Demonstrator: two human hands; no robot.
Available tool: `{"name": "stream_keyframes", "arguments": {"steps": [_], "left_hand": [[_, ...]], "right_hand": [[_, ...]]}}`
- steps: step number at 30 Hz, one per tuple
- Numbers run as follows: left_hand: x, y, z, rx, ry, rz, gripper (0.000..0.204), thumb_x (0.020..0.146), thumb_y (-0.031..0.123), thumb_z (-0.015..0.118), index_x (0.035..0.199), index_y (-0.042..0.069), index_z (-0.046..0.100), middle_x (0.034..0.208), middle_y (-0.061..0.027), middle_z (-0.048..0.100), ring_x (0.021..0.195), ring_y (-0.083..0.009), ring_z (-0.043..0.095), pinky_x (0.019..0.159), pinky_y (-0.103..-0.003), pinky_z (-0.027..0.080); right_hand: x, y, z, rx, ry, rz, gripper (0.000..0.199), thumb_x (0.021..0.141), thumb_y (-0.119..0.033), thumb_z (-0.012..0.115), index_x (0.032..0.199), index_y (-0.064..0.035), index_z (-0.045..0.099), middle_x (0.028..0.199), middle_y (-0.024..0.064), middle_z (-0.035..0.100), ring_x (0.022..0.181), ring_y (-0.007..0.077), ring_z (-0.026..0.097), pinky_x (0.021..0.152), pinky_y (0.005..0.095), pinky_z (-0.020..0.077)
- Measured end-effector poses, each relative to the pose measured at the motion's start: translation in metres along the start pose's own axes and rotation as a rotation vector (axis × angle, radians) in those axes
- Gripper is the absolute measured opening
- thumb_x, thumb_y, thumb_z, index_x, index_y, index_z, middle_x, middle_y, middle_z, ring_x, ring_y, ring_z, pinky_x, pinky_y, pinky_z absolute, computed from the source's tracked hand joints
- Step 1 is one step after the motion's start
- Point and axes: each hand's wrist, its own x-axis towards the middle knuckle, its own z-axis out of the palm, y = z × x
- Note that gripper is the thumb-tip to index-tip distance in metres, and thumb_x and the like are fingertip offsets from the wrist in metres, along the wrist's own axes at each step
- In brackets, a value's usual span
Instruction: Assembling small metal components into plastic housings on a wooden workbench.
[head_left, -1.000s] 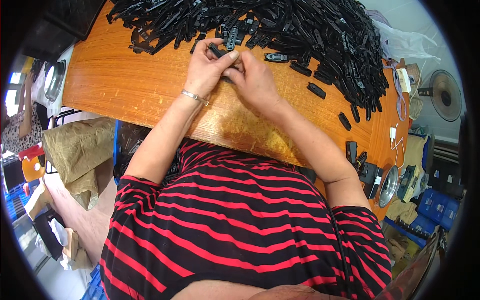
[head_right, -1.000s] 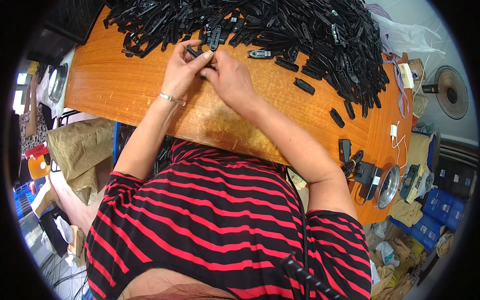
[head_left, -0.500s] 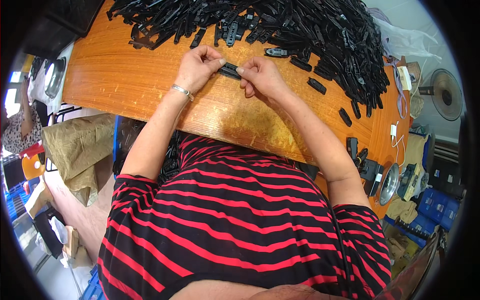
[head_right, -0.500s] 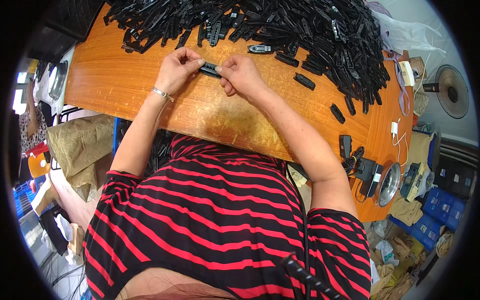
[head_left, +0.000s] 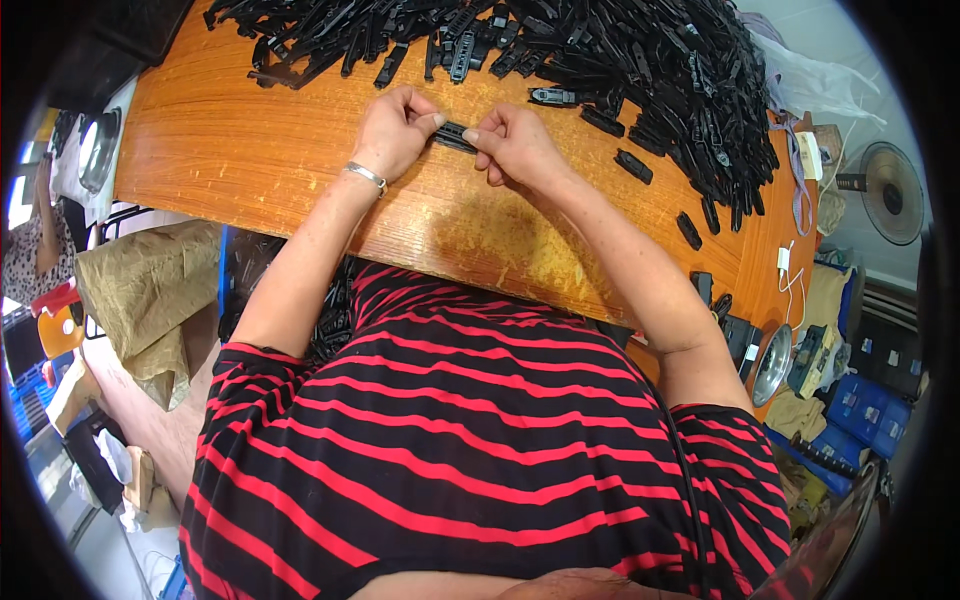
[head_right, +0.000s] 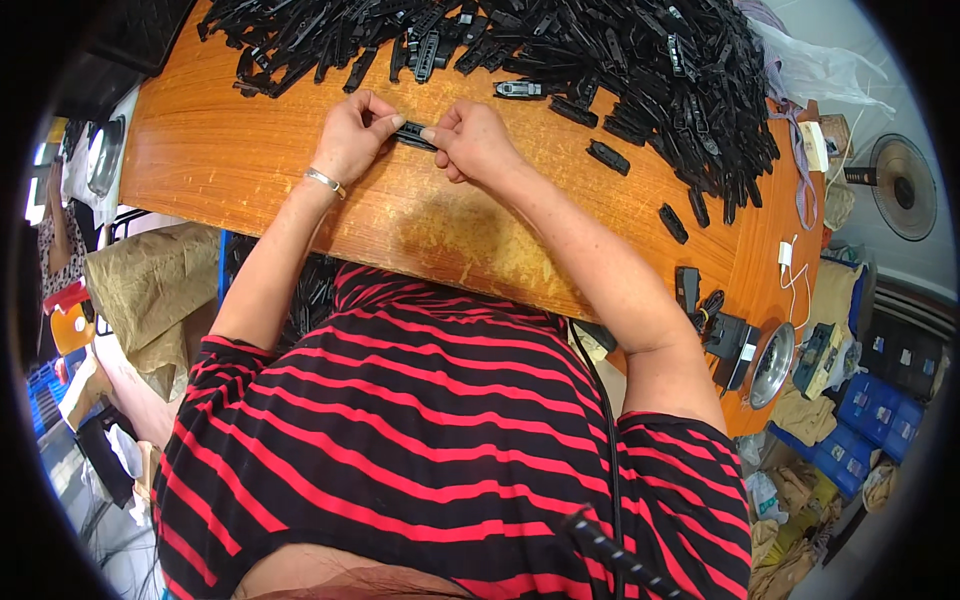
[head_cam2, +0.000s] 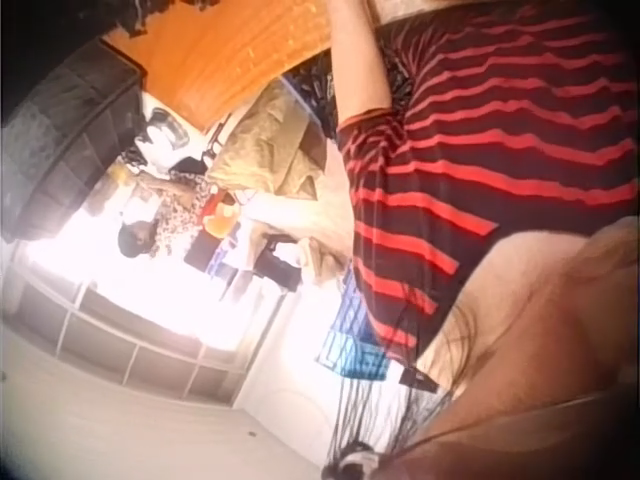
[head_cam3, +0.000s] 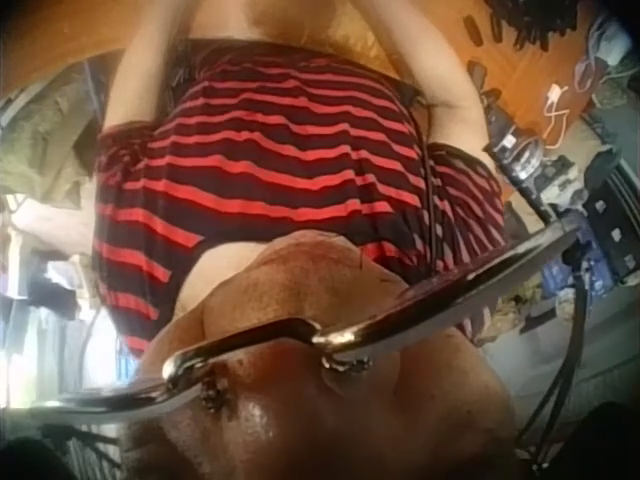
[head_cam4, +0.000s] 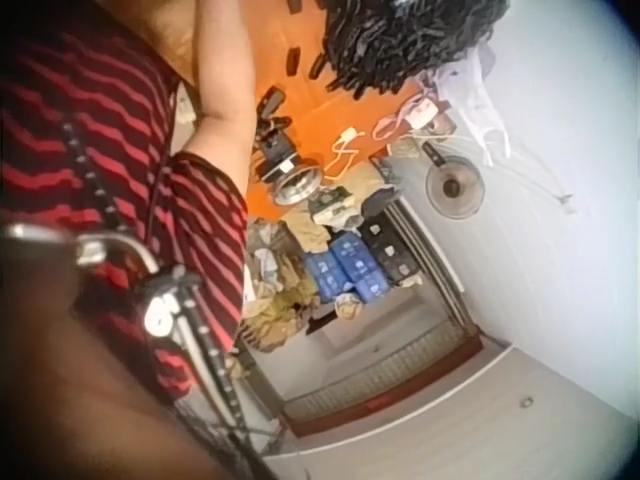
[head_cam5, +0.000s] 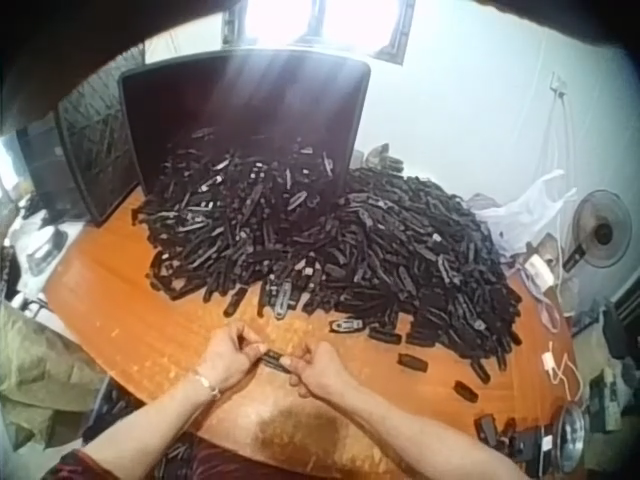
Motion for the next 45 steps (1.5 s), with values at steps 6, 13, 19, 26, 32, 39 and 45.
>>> {"name": "stream_keyframes", "arguments": {"steps": [6, 13, 19, 26, 32, 39, 45], "left_hand": [[0.002, -0.006, 0.005, 0.109, 0.010, 0.123, 0.013, 0.081, 0.009, 0.071, 0.083, 0.002, 0.060, 0.074, -0.0044, 0.062, 0.068, -0.0138, 0.057, 0.065, -0.029, 0.048], [-0.016, -0.009, -0.015, 0.044, -0.015, 0.082, 0.012, 0.081, 0.008, 0.070, 0.083, 0.002, 0.059, 0.074, -0.0032, 0.060, 0.069, -0.0128, 0.056, 0.066, -0.028, 0.047], [-0.099, -0.036, -0.143, 0.117, -0.089, -0.140, 0.010, 0.082, 0.008, 0.068, 0.086, 0.001, 0.061, 0.076, -0.0006, 0.060, 0.072, -0.0110, 0.057, 0.069, -0.026, 0.047], [-0.096, -0.041, -0.156, 0.259, 0.206, 0.032, 0.017, 0.085, 0.011, 0.067, 0.096, -0.001, 0.063, 0.082, -0.0031, 0.064, 0.075, -0.0098, 0.059, 0.072, -0.026, 0.049], [-0.005, -0.011, -0.069, 0.407, 0.343, 0.369, 0.021, 0.083, 0.016, 0.069, 0.100, 0.003, 0.064, 0.090, -0.0120, 0.067, 0.081, -0.0222, 0.066, 0.075, -0.031, 0.052], [0.051, -0.001, -0.027, 0.631, 0.369, 0.374, 0.024, 0.080, 0.016, 0.069, 0.099, 0.004, 0.063, 0.099, -0.0153, 0.061, 0.090, -0.0334, 0.061, 0.076, -0.041, 0.050], [0.042, -0.008, -0.032, 0.692, 0.358, 0.321, 0.022, 0.079, 0.013, 0.069, 0.097, 0.004, 0.062, 0.093, -0.0158, 0.063, 0.085, -0.0349, 0.061, 0.074, -0.040, 0.050]], "right_hand": [[0.003, -0.003, -0.003, -0.291, -0.014, -0.007, 0.025, 0.086, -0.016, 0.069, 0.084, -0.0004, 0.050, 0.058, 0.0051, 0.059, 0.043, 0.0106, 0.051, 0.037, 0.0256, 0.0381], [0.005, 0.007, -0.003, -0.538, 0.066, -0.165, 0.034, 0.079, -0.033, 0.075, 0.084, -0.0022, 0.062, 0.074, 0.0125, 0.065, 0.071, 0.0212, 0.062, 0.065, 0.0364, 0.0493], [-0.008, 0.011, -0.052, -0.728, 0.376, -0.391, 0.021, 0.080, -0.020, 0.072, 0.089, -0.0039, 0.062, 0.082, 0.0095, 0.063, 0.071, 0.0239, 0.064, 0.062, 0.0359, 0.0500], [0.017, 0.019, -0.078, -1.199, 0.487, -0.495, 0.024, 0.078, -0.011, 0.069, 0.100, -0.0079, 0.059, 0.100, 0.0118, 0.053, 0.077, 0.0356, 0.062, 0.065, 0.0433, 0.0519], [0.004, -0.001, -0.055, -0.980, 0.465, -0.502, 0.022, 0.081, -0.015, 0.067, 0.099, -0.0062, 0.058, 0.098, 0.0137, 0.056, 0.082, 0.0365, 0.061, 0.070, 0.0437, 0.0510], [-0.007, -0.007, 0.011, -0.630, 0.071, -0.334, 0.025, 0.092, -0.027, 0.057, 0.100, -0.0042, 0.063, 0.087, 0.0176, 0.065, 0.081, 0.0315, 0.063, 0.070, 0.0403, 0.0494], [0.007, 0.016, 0.023, -0.811, 0.226, -0.609, 0.020, 0.090, -0.023, 0.057, 0.086, -0.0043, 0.057, 0.087, 0.0140, 0.062, 0.080, 0.0371, 0.061, 0.064, 0.0450, 0.0491]]}}
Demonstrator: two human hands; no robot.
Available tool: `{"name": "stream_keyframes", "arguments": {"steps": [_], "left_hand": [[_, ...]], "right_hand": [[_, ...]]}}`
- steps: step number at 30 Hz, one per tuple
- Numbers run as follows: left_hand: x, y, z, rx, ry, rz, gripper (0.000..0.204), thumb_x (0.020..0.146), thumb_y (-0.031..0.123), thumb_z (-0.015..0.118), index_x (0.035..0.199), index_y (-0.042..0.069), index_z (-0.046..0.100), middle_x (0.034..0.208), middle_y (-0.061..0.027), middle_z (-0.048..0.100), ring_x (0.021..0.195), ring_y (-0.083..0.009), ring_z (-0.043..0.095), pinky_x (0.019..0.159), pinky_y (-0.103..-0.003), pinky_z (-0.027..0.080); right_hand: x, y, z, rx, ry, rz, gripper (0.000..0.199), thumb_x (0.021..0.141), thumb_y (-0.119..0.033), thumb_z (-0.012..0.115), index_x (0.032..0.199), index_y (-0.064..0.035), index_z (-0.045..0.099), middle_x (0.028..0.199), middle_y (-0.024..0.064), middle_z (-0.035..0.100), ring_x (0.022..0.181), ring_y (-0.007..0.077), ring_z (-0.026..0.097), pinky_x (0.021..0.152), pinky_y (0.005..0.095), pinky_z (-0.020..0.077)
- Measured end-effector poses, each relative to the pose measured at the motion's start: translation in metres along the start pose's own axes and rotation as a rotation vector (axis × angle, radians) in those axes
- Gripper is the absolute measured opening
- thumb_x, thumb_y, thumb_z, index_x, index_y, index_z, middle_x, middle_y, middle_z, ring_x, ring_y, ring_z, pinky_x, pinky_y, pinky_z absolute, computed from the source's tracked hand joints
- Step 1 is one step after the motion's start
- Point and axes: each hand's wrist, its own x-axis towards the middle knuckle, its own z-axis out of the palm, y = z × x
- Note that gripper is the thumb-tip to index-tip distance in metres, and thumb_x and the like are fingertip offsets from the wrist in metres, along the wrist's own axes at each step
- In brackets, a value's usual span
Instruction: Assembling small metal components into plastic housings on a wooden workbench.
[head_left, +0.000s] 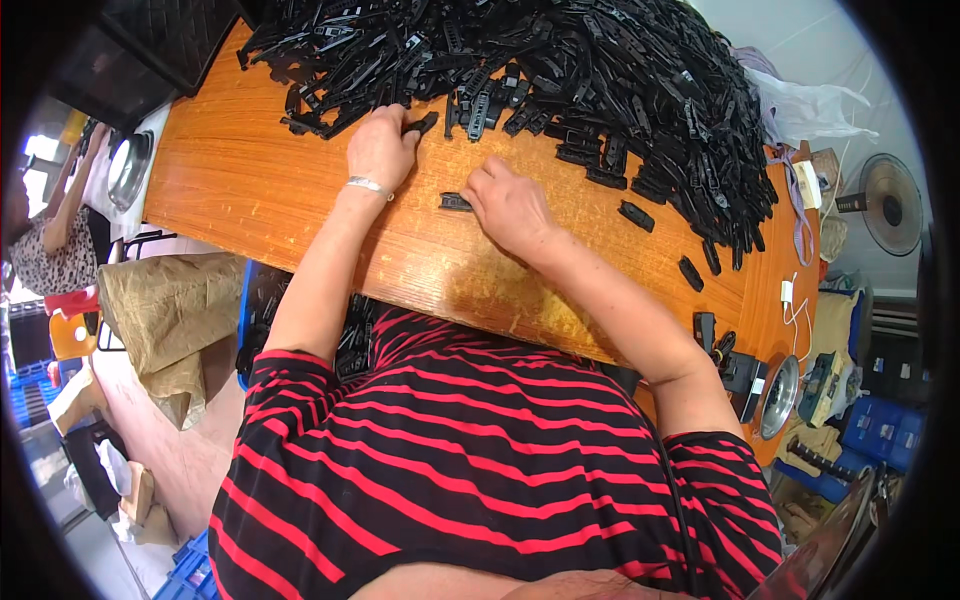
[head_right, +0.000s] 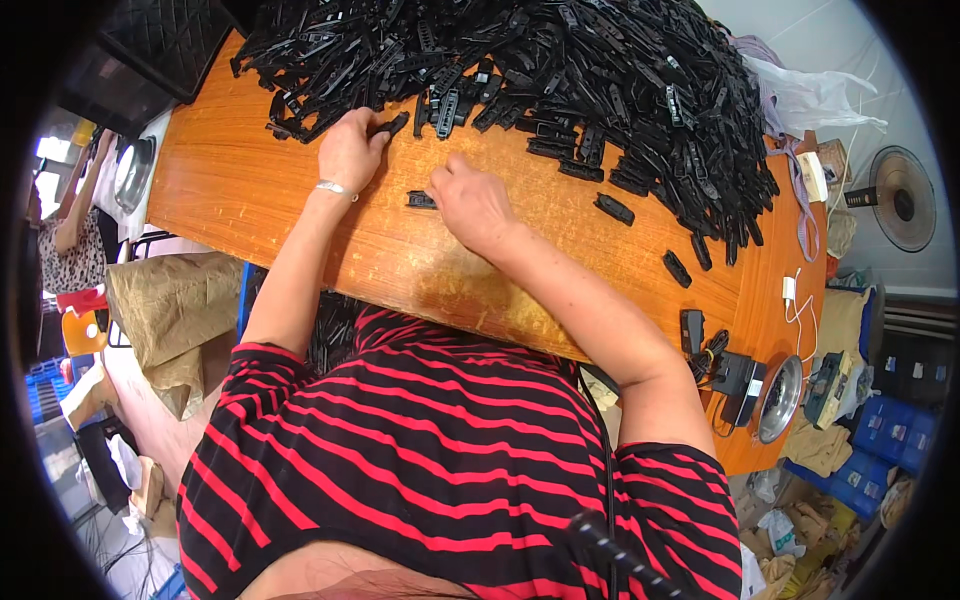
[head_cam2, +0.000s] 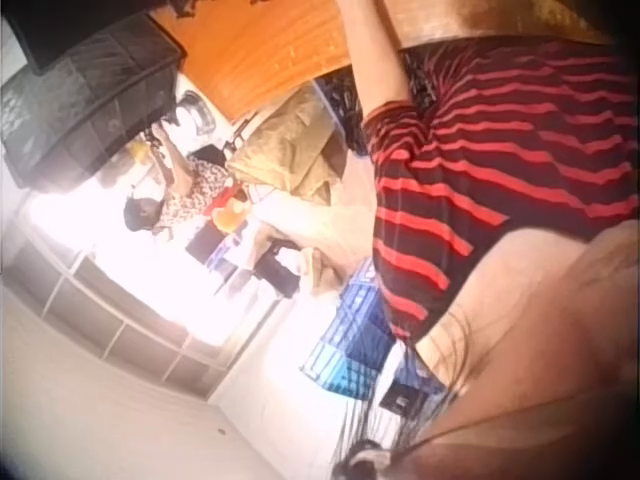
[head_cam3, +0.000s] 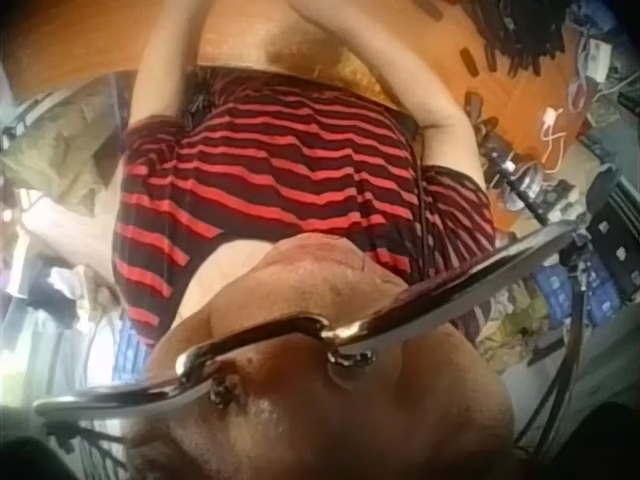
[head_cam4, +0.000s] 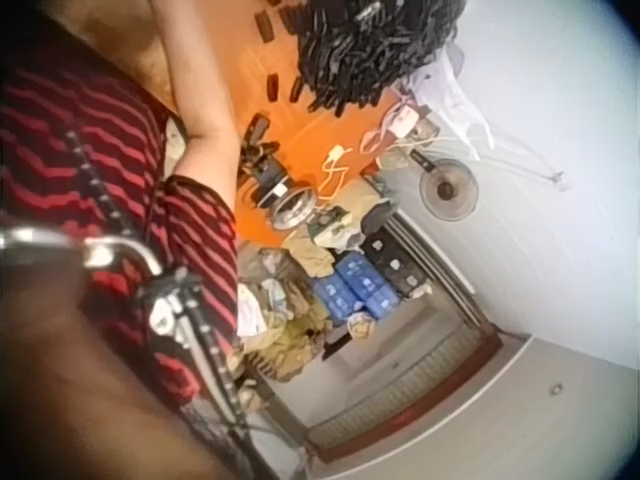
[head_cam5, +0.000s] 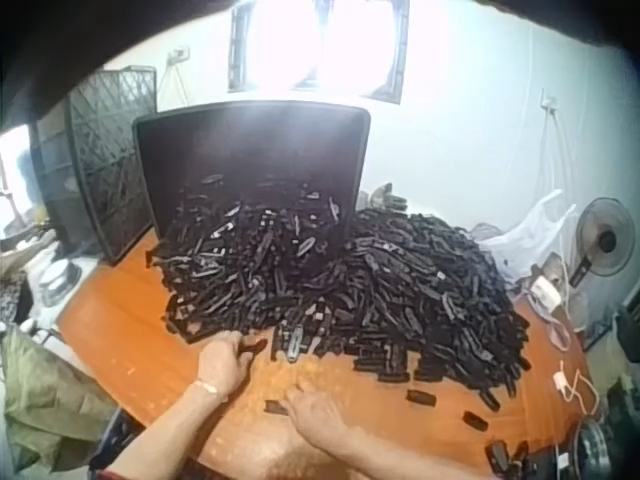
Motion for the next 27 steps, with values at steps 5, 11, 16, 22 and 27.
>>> {"name": "stream_keyframes", "arguments": {"steps": [5, 11, 16, 22, 27], "left_hand": [[-0.027, -0.011, -0.010, -0.731, -0.198, -0.293, 0.020, 0.082, 0.013, 0.070, 0.096, 0.000, 0.064, 0.079, -0.0051, 0.067, 0.070, -0.0151, 0.061, 0.066, -0.028, 0.050], [-0.038, 0.012, -0.022, -1.474, -0.459, -0.440, 0.023, 0.087, 0.002, 0.063, 0.110, 0.000, 0.058, 0.090, -0.0027, 0.065, 0.077, -0.0083, 0.060, 0.067, -0.021, 0.050], [-0.043, 0.032, -0.019, -1.790, -0.489, -0.430, 0.023, 0.090, -0.001, 0.058, 0.112, -0.002, 0.052, 0.096, -0.0098, 0.065, 0.085, -0.0161, 0.066, 0.077, -0.025, 0.057], [-0.044, 0.036, -0.024, -1.637, -0.455, -0.441, 0.029, 0.086, 0.000, 0.064, 0.112, 0.000, 0.051, 0.094, -0.0087, 0.065, 0.083, -0.0153, 0.067, 0.070, -0.022, 0.056], [-0.042, 0.030, -0.024, -1.229, -0.471, -0.368, 0.019, 0.085, 0.004, 0.067, 0.100, -0.001, 0.057, 0.086, -0.0047, 0.063, 0.068, -0.0089, 0.061, 0.061, -0.020, 0.052]], "right_hand": [[0.003, 0.001, -0.006, -0.006, 0.065, -0.036, 0.017, 0.089, -0.022, 0.059, 0.086, -0.0049, 0.057, 0.090, 0.0131, 0.059, 0.077, 0.0345, 0.061, 0.063, 0.0427, 0.0497], [0.015, -0.010, -0.029, 0.238, 0.303, -0.081, 0.018, 0.091, -0.017, 0.058, 0.104, -0.0040, 0.058, 0.089, 0.0108, 0.062, 0.069, 0.0235, 0.064, 0.058, 0.0338, 0.0512], [0.009, -0.023, -0.044, 1.059, -0.112, 0.409, 0.027, 0.095, -0.018, 0.057, 0.114, -0.0005, 0.051, 0.085, 0.0077, 0.064, 0.054, 0.0081, 0.058, 0.047, 0.0197, 0.0465], [0.007, 0.000, -0.049, 1.078, -0.094, 0.516, 0.018, 0.089, -0.018, 0.067, 0.091, -0.0006, 0.063, 0.065, 0.0011, 0.059, 0.050, 0.0057, 0.052, 0.044, 0.0204, 0.0415], [0.006, 0.010, -0.044, 0.843, -0.216, 0.524, 0.019, 0.088, -0.018, 0.068, 0.090, 0.0003, 0.062, 0.062, 0.0010, 0.058, 0.046, 0.0061, 0.050, 0.042, 0.0218, 0.0415]]}}
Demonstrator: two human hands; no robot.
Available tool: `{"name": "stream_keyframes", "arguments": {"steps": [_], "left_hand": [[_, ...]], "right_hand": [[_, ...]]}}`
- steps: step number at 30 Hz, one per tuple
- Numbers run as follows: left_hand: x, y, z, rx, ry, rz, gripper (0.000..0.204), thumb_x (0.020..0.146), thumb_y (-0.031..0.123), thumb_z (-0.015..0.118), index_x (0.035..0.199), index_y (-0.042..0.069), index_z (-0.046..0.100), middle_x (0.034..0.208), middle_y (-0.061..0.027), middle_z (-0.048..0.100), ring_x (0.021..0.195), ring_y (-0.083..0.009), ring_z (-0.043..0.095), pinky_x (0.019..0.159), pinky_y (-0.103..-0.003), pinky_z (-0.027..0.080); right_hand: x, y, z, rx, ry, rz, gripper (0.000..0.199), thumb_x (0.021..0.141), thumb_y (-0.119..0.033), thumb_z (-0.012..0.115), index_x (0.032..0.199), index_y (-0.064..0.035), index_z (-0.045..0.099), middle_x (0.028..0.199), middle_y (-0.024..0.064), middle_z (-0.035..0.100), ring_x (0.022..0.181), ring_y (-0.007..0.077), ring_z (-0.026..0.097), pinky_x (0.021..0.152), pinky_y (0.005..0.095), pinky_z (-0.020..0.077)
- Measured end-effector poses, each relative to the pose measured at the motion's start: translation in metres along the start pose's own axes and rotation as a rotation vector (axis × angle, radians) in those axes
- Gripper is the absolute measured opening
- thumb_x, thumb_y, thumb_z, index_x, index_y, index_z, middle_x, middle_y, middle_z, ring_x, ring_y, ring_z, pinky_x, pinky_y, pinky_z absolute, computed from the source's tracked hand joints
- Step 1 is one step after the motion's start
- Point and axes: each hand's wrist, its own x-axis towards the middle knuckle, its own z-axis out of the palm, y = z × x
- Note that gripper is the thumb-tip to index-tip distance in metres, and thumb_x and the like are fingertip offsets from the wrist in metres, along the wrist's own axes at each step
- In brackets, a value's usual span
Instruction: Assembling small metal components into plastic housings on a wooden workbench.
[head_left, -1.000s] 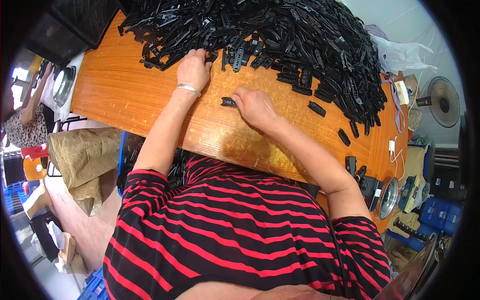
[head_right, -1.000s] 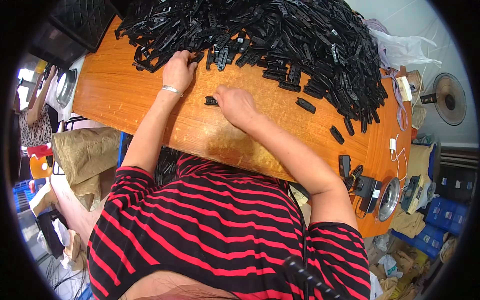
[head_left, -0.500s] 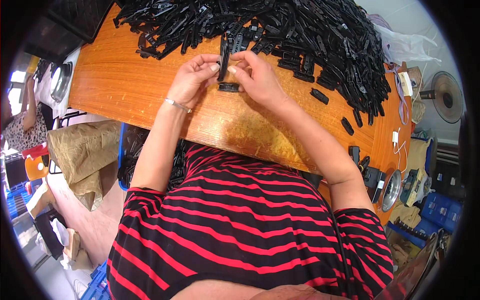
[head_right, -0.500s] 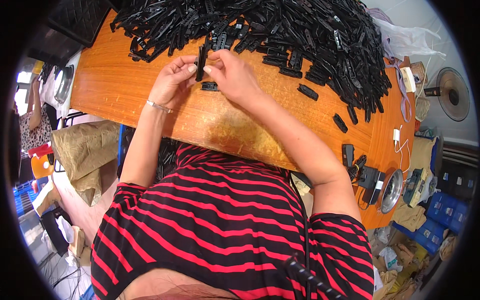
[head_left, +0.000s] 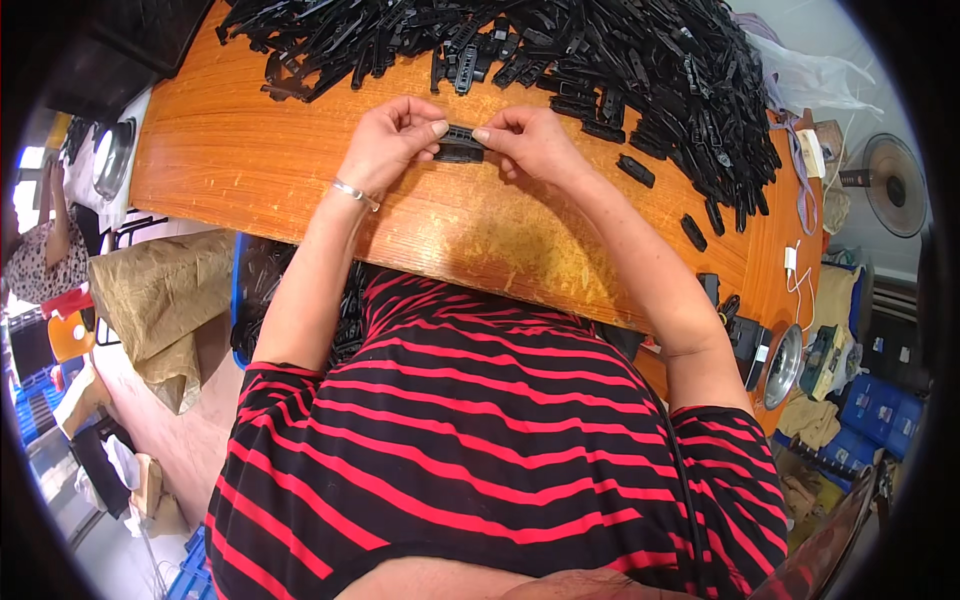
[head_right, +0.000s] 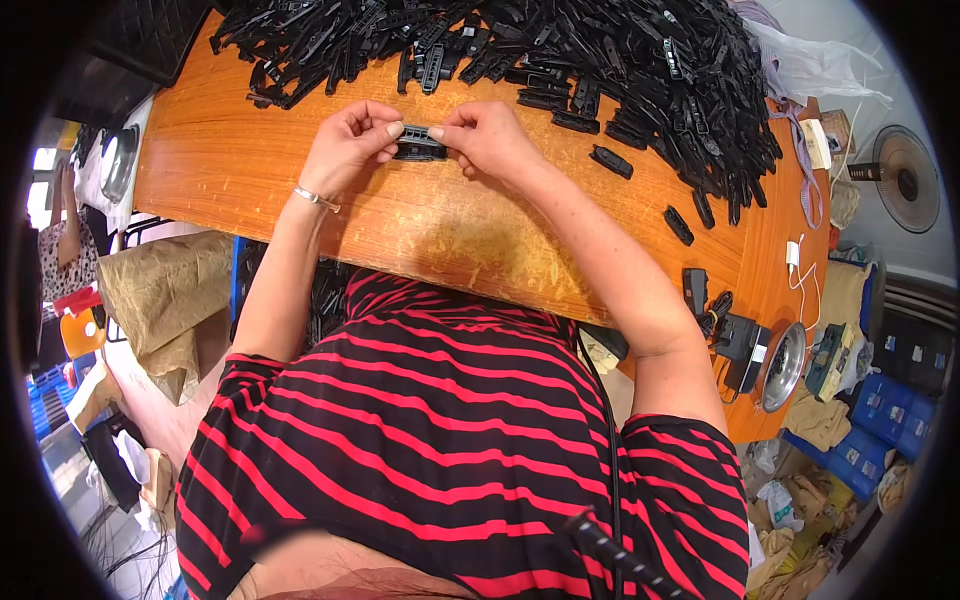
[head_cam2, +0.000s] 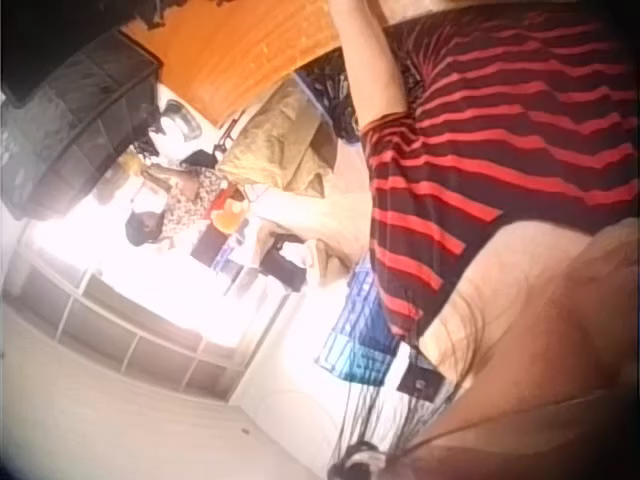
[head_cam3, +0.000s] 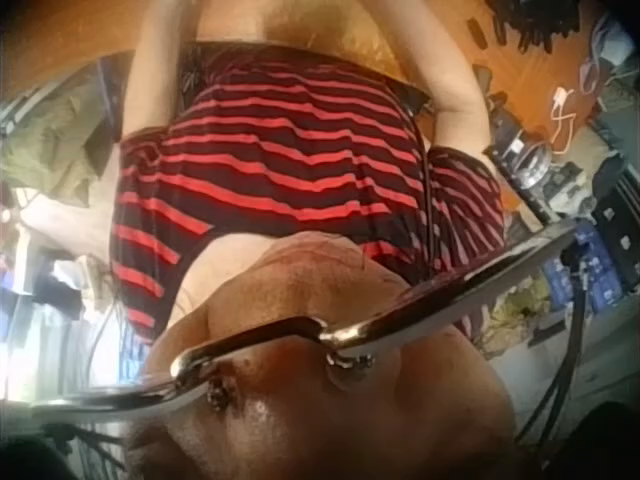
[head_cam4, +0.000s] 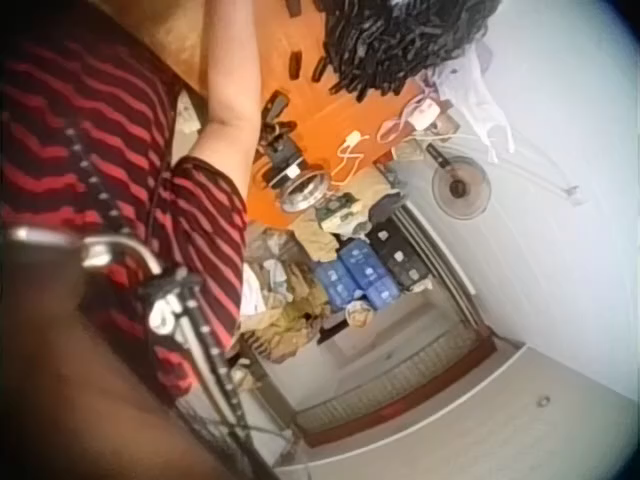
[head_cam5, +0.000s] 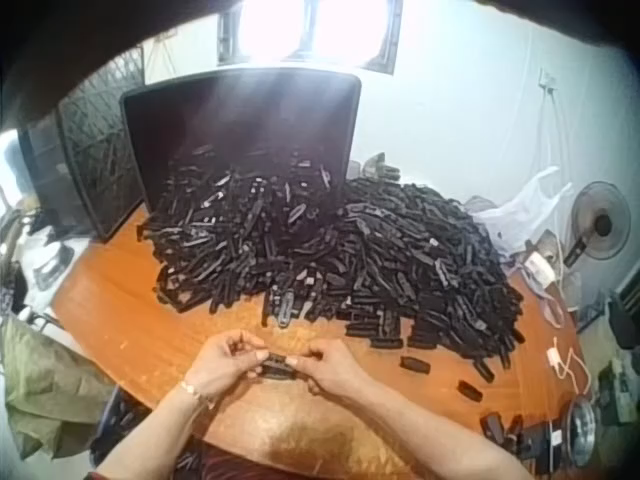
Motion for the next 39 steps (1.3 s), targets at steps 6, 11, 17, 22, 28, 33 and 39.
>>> {"name": "stream_keyframes", "arguments": {"steps": [6, 11, 17, 22, 28, 33, 39], "left_hand": [[-0.003, -0.014, 0.009, 0.175, 0.115, 0.015, 0.011, 0.084, 0.006, 0.069, 0.088, -0.001, 0.061, 0.072, -0.0011, 0.060, 0.059, -0.0069, 0.054, 0.054, -0.020, 0.046], [-0.001, -0.021, 0.011, 0.218, 0.138, 0.016, 0.009, 0.086, 0.006, 0.067, 0.088, 0.001, 0.060, 0.071, 0.0005, 0.058, 0.059, -0.0058, 0.051, 0.052, -0.020, 0.043], [0.003, -0.024, 0.007, 0.359, 0.151, -0.014, 0.010, 0.087, 0.007, 0.066, 0.085, 0.001, 0.059, 0.071, -0.0003, 0.058, 0.058, -0.0064, 0.050, 0.053, -0.021, 0.043], [-0.002, -0.023, 0.014, 0.620, 0.180, 0.126, 0.014, 0.079, 0.009, 0.072, 0.081, 0.001, 0.060, 0.072, -0.0069, 0.059, 0.064, -0.0172, 0.055, 0.063, -0.031, 0.047], [-0.005, -0.029, 0.018, 0.827, 0.281, 0.304, 0.013, 0.083, 0.007, 0.068, 0.081, 0.002, 0.057, 0.070, -0.0021, 0.055, 0.065, -0.0113, 0.051, 0.062, -0.027, 0.045], [-0.032, -0.034, -0.009, 0.547, 0.237, 0.059, 0.013, 0.079, 0.010, 0.070, 0.082, 0.001, 0.061, 0.076, -0.0106, 0.061, 0.071, -0.0221, 0.059, 0.069, -0.033, 0.048], [-0.134, 0.017, -0.110, 0.711, 0.249, -0.136, 0.009, 0.083, 0.009, 0.067, 0.083, 0.002, 0.061, 0.071, -0.0018, 0.060, 0.064, -0.0117, 0.054, 0.060, -0.027, 0.045]], "right_hand": [[0.002, 0.006, 0.006, -0.056, 0.027, 0.076, 0.024, 0.086, -0.019, 0.071, 0.079, 0.0003, 0.057, 0.060, 0.0028, 0.056, 0.045, 0.0083, 0.051, 0.039, 0.0241, 0.0405], [0.005, 0.009, 0.007, -0.089, 0.030, 0.072, 0.025, 0.086, -0.020, 0.071, 0.079, -0.0009, 0.056, 0.060, 0.0020, 0.057, 0.044, 0.0080, 0.051, 0.038, 0.0240, 0.0404], [0.006, -0.004, 0.006, -0.200, -0.031, 0.138, 0.028, 0.086, -0.021, 0.071, 0.076, -0.0022, 0.053, 0.055, 0.0028, 0.056, 0.041, 0.0091, 0.050, 0.036, 0.0256, 0.0394], [0.012, -0.002, 0.004, -0.470, -0.081, 0.058, 0.032, 0.084, -0.024, 0.072, 0.074, -0.0021, 0.051, 0.055, 0.0057, 0.057, 0.042, 0.0132, 0.051, 0.038, 0.0289, 0.0398], [0.014, 0.010, 0.004, -0.599, 0.041, -0.061, 0.035, 0.081, -0.031, 0.075, 0.075, -0.0026, 0.054, 0.058, 0.0068, 0.059, 0.050, 0.0146, 0.055, 0.048, 0.0318, 0.0436], [-0.002, 0.010, 0.012, -0.612, 0.098, -0.216, 0.035, 0.080, -0.032, 0.075, 0.076, -0.0019, 0.058, 0.063, 0.0092, 0.060, 0.056, 0.0165, 0.056, 0.054, 0.0339, 0.0449], [-0.010, 0.020, -0.046, -0.807, 0.364, -0.364, 0.022, 0.080, -0.024, 0.071, 0.081, -0.0039, 0.062, 0.082, 0.0117, 0.065, 0.073, 0.0262, 0.064, 0.065, 0.0380, 0.0502]]}}
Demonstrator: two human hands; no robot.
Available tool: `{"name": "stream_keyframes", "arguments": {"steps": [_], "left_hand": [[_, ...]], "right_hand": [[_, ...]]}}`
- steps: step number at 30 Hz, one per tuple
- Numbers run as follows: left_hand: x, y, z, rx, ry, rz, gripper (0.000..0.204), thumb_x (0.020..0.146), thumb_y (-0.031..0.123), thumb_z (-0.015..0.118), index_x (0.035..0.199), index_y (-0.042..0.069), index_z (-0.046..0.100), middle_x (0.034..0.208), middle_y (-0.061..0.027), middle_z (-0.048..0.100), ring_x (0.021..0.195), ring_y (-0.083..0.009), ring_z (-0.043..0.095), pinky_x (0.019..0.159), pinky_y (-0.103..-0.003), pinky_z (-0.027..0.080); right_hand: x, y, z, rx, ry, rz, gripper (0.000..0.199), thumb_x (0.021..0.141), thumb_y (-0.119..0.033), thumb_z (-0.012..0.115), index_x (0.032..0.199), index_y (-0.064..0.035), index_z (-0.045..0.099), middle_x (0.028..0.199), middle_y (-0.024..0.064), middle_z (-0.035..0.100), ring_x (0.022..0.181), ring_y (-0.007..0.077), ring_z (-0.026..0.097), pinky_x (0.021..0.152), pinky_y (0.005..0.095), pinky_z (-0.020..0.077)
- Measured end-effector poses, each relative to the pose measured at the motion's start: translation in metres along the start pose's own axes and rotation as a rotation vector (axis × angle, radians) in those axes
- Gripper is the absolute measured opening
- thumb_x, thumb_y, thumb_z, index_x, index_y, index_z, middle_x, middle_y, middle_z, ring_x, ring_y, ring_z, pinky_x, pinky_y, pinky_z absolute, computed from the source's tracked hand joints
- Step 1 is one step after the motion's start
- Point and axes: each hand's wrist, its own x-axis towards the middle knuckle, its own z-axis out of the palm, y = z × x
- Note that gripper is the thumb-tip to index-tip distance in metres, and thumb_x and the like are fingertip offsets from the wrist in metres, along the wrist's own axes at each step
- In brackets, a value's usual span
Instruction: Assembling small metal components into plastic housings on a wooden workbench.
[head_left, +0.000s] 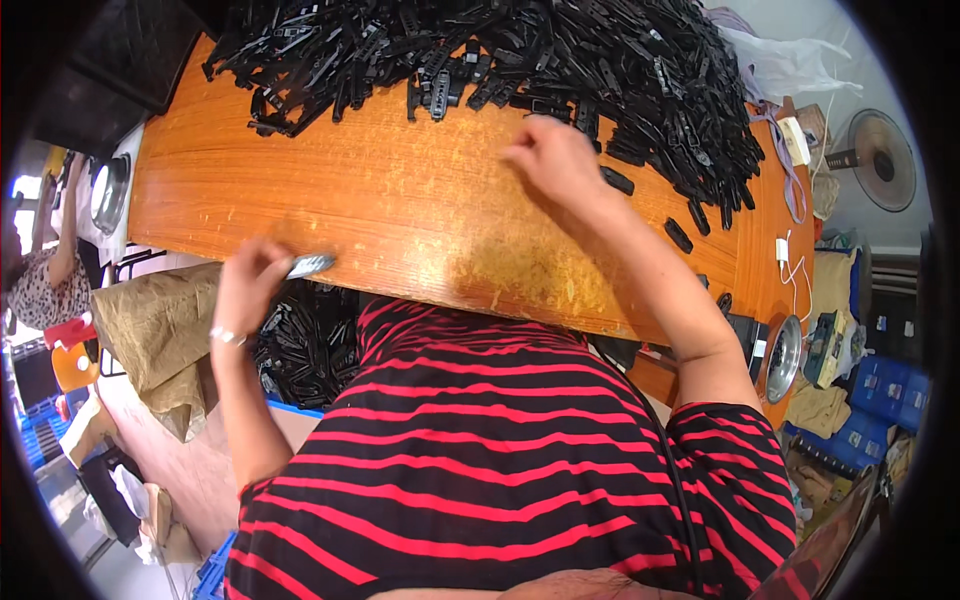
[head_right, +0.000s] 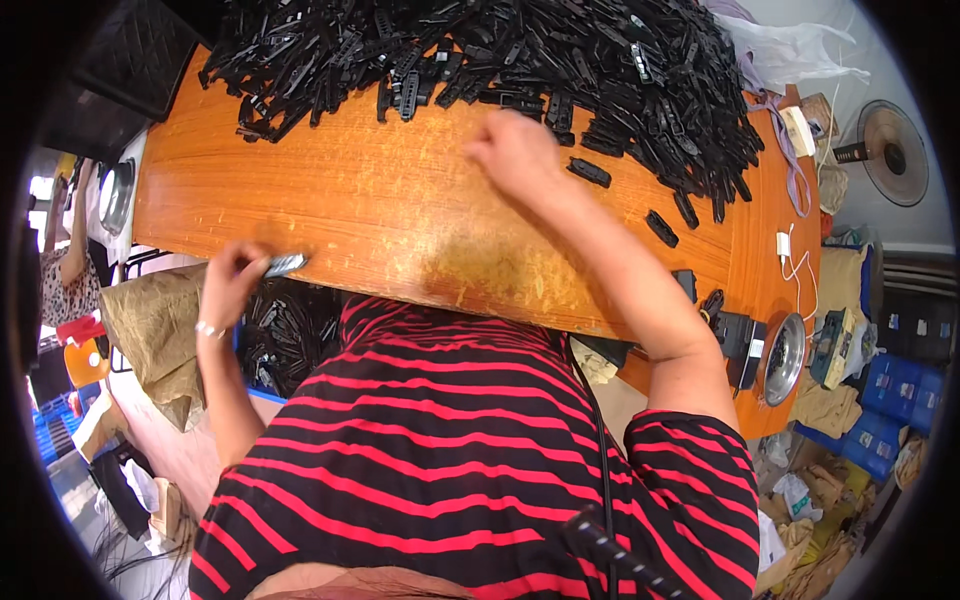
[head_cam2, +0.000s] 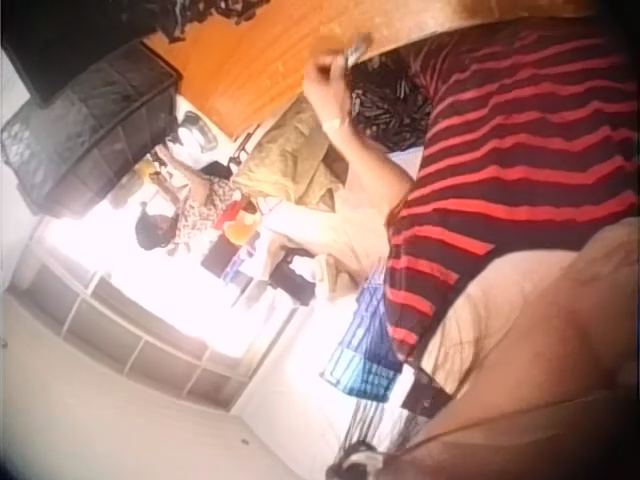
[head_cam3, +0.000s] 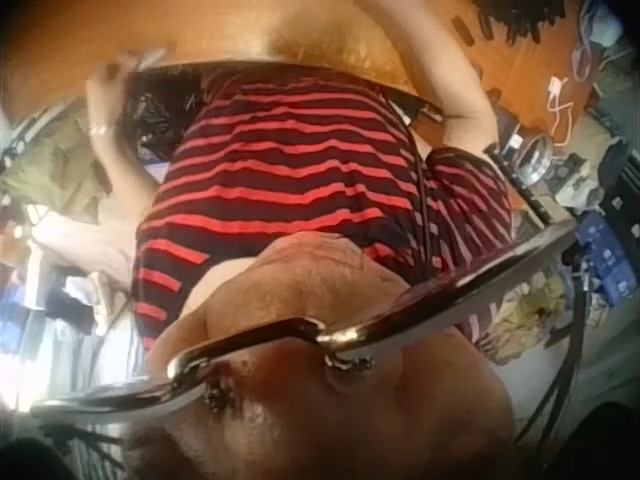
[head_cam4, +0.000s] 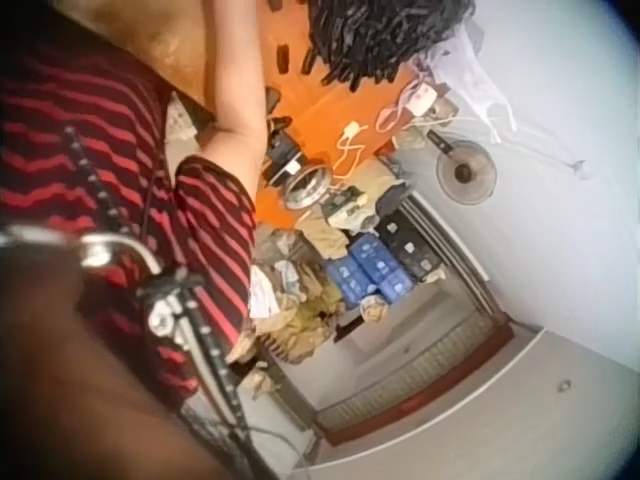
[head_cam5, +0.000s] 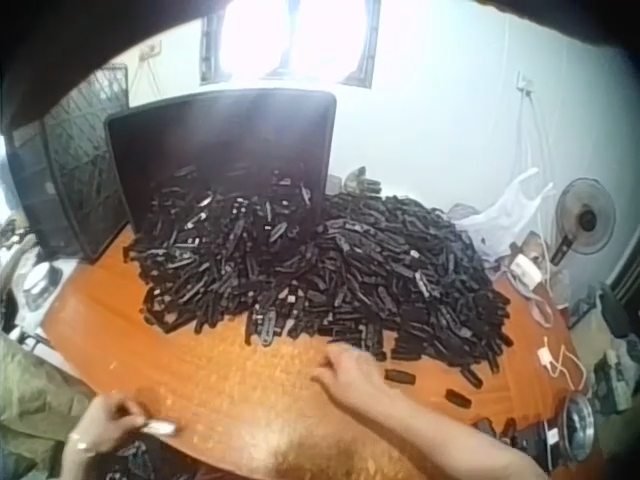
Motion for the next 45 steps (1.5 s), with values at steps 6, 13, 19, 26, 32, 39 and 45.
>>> {"name": "stream_keyframes", "arguments": {"steps": [6, 13, 19, 26, 32, 39, 45], "left_hand": [[-0.008, -0.020, -0.034, 0.404, 0.280, 0.155, 0.015, 0.081, 0.012, 0.068, 0.089, 0.000, 0.066, 0.080, -0.0094, 0.068, 0.074, -0.0177, 0.064, 0.069, -0.030, 0.049], [0.104, 0.061, 0.075, 0.175, 0.302, 0.340, 0.026, 0.086, 0.025, 0.067, 0.095, 0.000, 0.066, 0.083, -0.0132, 0.069, 0.076, -0.0213, 0.067, 0.071, -0.031, 0.051], [0.175, 0.106, 0.129, 0.288, 0.326, 0.315, 0.035, 0.083, 0.034, 0.068, 0.100, 0.005, 0.067, 0.091, -0.0143, 0.069, 0.087, -0.0319, 0.066, 0.076, -0.039, 0.051], [0.163, 0.102, 0.137, 0.391, 0.404, 0.359, 0.029, 0.078, 0.028, 0.072, 0.093, 0.006, 0.061, 0.089, -0.0157, 0.066, 0.085, -0.0352, 0.063, 0.073, -0.043, 0.050], [0.144, 0.082, 0.137, -0.512, 0.132, 0.161, 0.037, 0.079, 0.001, 0.072, 0.107, 0.000, 0.048, 0.076, -0.0023, 0.057, 0.066, -0.0099, 0.059, 0.056, -0.022, 0.048], [0.116, 0.104, 0.144, -1.022, -0.034, 0.112, 0.053, 0.080, 0.010, 0.075, 0.120, -0.003, 0.044, 0.082, -0.0050, 0.059, 0.065, -0.0110, 0.060, 0.053, -0.021, 0.050], [0.106, 0.110, 0.125, -0.926, -0.084, 0.055, 0.040, 0.086, 0.013, 0.070, 0.118, 0.000, 0.050, 0.082, -0.0030, 0.059, 0.063, -0.0068, 0.058, 0.055, -0.018, 0.051]], "right_hand": [[0.007, 0.040, -0.013, -0.398, 0.094, 0.004, 0.021, 0.079, -0.015, 0.069, 0.098, -0.0084, 0.060, 0.096, 0.0110, 0.059, 0.080, 0.0342, 0.063, 0.068, 0.0431, 0.0515], [0.009, 0.007, 0.005, -0.340, 0.030, -0.072, 0.024, 0.078, -0.015, 0.071, 0.096, -0.0066, 0.057, 0.096, 0.0126, 0.057, 0.077, 0.0362, 0.062, 0.066, 0.0438, 0.0515], [0.005, -0.038, 0.029, -0.138, -0.053, -0.059, 0.025, 0.081, -0.018, 0.068, 0.100, -0.0058, 0.055, 0.094, 0.0134, 0.055, 0.074, 0.0356, 0.061, 0.065, 0.0441, 0.0515], [-0.004, -0.052, 0.054, 0.002, -0.093, -0.195, 0.026, 0.081, -0.021, 0.067, 0.100, -0.0058, 0.057, 0.095, 0.0143, 0.056, 0.079, 0.0352, 0.061, 0.070, 0.0441, 0.0508], [0.000, -0.058, 0.041, 0.094, -0.072, -0.163, 0.032, 0.080, -0.024, 0.070, 0.104, -0.0046, 0.058, 0.098, 0.0155, 0.060, 0.083, 0.0323, 0.063, 0.071, 0.0414, 0.0513], [0.010, -0.065, 0.048, 0.527, 0.027, 0.013, 0.023, 0.086, -0.017, 0.068, 0.098, -0.0001, 0.058, 0.079, 0.0073, 0.065, 0.069, 0.0147, 0.063, 0.060, 0.0282, 0.0498], [0.009, -0.059, 0.030, 0.824, -0.045, 0.153, 0.013, 0.092, -0.012, 0.061, 0.092, 0.0012, 0.058, 0.072, 0.0019, 0.061, 0.055, 0.0057, 0.056, 0.050, 0.0196, 0.0456]]}}
